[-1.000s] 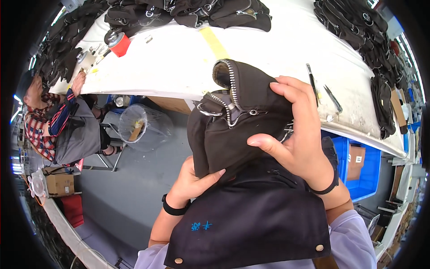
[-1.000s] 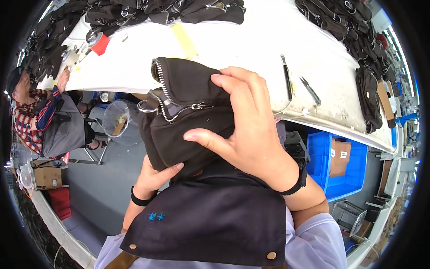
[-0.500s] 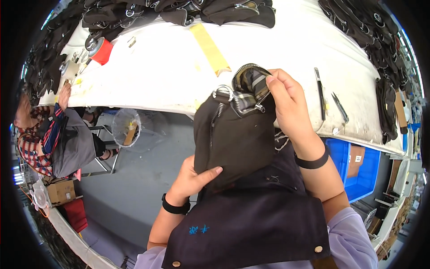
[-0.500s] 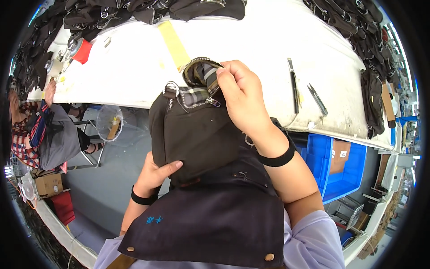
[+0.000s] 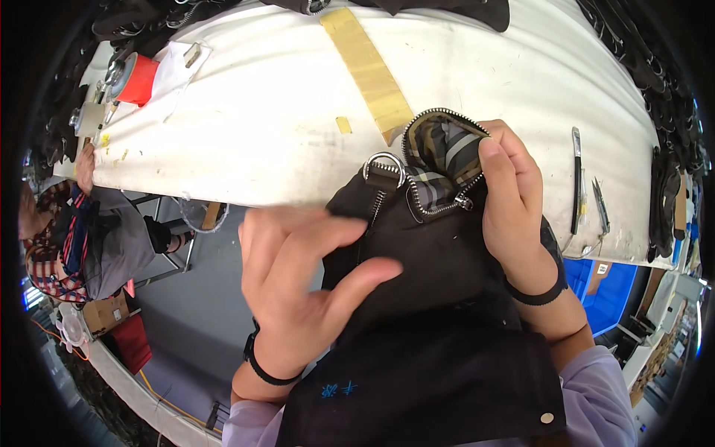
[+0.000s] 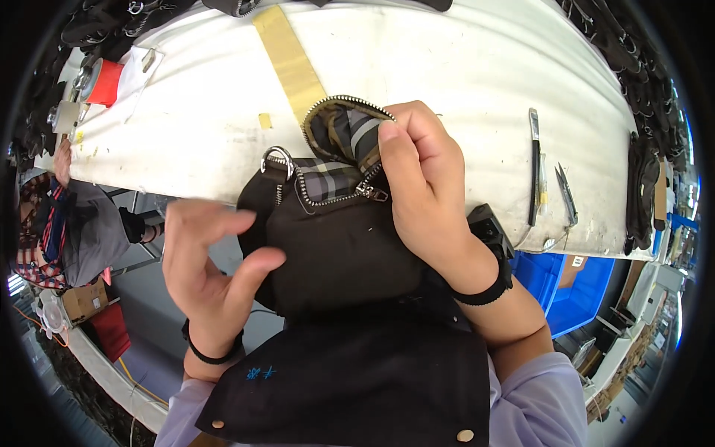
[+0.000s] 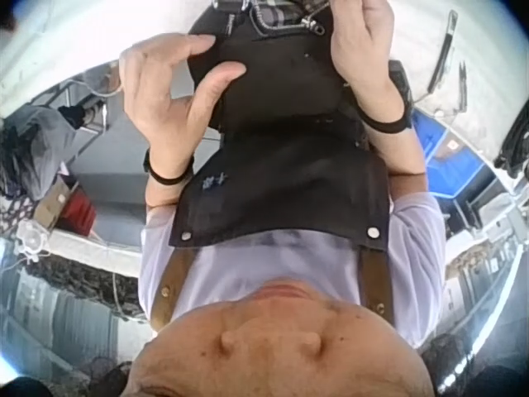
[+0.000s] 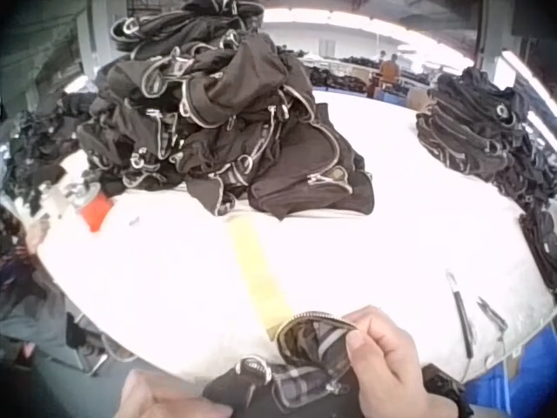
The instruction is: Inspecting and repairing zippers and stitching on small bags at a finishing station.
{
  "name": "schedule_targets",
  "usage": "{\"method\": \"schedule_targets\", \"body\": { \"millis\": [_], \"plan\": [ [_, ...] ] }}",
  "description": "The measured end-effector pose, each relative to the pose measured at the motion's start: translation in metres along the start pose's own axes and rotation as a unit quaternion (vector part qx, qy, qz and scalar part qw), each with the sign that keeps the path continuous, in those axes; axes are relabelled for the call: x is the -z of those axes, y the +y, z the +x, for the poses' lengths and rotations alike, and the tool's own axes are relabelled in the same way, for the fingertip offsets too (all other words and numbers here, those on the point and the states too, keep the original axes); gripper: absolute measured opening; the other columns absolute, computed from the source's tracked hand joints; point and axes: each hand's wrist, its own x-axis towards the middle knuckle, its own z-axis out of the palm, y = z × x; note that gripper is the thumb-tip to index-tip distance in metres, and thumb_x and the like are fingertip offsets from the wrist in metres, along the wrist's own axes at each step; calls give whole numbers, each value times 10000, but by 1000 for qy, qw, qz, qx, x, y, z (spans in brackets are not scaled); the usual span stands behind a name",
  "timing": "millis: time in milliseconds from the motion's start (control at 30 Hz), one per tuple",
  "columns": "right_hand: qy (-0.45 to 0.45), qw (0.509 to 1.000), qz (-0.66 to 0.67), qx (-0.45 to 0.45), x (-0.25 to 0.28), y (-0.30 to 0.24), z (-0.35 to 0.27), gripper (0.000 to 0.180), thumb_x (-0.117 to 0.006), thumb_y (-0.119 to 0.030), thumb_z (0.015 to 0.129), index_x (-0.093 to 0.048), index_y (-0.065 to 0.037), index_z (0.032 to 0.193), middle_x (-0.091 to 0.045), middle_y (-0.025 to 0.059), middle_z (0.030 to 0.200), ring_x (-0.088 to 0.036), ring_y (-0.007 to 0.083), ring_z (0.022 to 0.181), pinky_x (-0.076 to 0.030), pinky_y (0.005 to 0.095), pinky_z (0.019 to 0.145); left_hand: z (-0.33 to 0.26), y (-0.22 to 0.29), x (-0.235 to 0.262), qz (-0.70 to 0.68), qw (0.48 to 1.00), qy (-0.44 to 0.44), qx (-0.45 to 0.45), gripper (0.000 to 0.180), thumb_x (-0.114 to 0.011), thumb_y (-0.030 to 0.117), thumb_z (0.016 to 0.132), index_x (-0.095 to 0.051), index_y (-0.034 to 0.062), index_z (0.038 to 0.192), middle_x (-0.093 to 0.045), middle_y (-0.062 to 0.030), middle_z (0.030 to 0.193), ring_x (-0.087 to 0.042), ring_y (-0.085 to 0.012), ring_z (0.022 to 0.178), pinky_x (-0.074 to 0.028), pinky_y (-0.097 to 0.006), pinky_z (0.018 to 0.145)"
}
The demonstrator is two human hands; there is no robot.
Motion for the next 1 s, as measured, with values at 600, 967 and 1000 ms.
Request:
{"method": "schedule_targets", "body": {
  "millis": [600,967,1000],
  "plan": [
    [7,999,-4,45,-1,10,4,178,-521,-106,975,-533,0,832,-481,-15,753,-399,39,666,-364,217,585,16,-12,-52,-82,993,72,53,134,-758,63,764,-655,64,850,-582,-56,851,-521,-214,836,-415,-315,770],
    [12,998,4,67,0,15,5,187,-521,-120,982,-536,-4,836,-482,-28,738,-392,33,666,-364,208,584,12,-18,-53,-121,989,57,57,99,-642,102,879,-558,52,870,-593,-79,931,-506,-239,876,-402,-325,814],
    [12,998,8,66,1,15,5,187,-521,-121,982,-536,-5,837,-483,-29,738,-391,31,664,-363,207,582,11,-19,-54,-132,989,58,23,88,-619,86,891,-538,52,884,-605,-78,927,-504,-237,879,-402,-329,827]
  ]
}}
